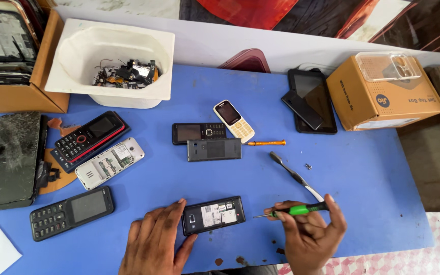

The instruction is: The person uses a green-handled screwdriver to unscrew the back cover of a black mobile phone. They repeatedly loosen and tighten screws on the same device while other disassembled phones and tools remain on the blue workbench.

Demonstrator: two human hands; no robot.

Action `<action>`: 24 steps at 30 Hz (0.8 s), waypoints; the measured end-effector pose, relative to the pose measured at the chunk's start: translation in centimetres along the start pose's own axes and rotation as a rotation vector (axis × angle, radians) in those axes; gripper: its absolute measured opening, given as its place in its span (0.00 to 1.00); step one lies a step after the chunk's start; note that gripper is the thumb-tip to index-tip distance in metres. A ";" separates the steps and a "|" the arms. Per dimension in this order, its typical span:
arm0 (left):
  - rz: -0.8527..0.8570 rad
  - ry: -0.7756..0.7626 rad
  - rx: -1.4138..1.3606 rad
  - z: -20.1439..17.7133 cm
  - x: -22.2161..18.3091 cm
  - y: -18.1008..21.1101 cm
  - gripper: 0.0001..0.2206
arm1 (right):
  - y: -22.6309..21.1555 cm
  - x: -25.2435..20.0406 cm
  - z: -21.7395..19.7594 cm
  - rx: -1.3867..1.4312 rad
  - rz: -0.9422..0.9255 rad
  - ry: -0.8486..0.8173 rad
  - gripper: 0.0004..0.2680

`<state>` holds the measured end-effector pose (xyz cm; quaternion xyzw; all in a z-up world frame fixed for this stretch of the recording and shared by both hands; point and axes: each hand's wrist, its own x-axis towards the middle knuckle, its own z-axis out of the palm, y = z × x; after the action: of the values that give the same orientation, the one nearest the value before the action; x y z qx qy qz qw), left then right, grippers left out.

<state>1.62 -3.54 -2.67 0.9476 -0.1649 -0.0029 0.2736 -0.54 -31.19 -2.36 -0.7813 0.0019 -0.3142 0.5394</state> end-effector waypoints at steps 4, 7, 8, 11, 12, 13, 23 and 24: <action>-0.006 0.013 -0.008 0.0 0.0 0.0 0.38 | -0.1 -0.4 0.8 0.040 -0.050 -0.058 0.28; -0.016 0.051 -0.054 0.1 -0.2 0.0 0.39 | 0.0 -0.6 1.3 0.089 -0.062 -0.075 0.28; -0.008 0.065 -0.058 0.1 -0.2 0.0 0.39 | 0.1 -0.6 1.3 0.101 -0.062 -0.080 0.28; 0.013 0.090 -0.064 0.2 -0.2 -0.1 0.39 | 0.3 -0.8 1.3 0.101 -0.046 -0.092 0.28; 0.016 0.087 -0.060 0.2 -0.2 -0.2 0.40 | 0.4 -0.8 1.2 0.099 -0.051 -0.099 0.28; 0.019 0.085 -0.055 0.2 -0.2 -0.2 0.40 | 0.4 -0.8 1.2 0.097 -0.057 -0.106 0.28; -0.022 0.024 -0.057 -0.2 0.0 0.0 0.40 | 0.8 -0.8 1.3 0.092 -0.062 -0.124 0.27; -0.019 0.025 -0.057 -0.2 0.0 0.0 0.40 | 0.8 -0.8 1.3 0.068 -0.067 -0.122 0.27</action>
<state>1.64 -3.47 -2.49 0.9410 -0.1521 0.0016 0.3023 -0.28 -30.19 -3.69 -0.7799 -0.0676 -0.2839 0.5537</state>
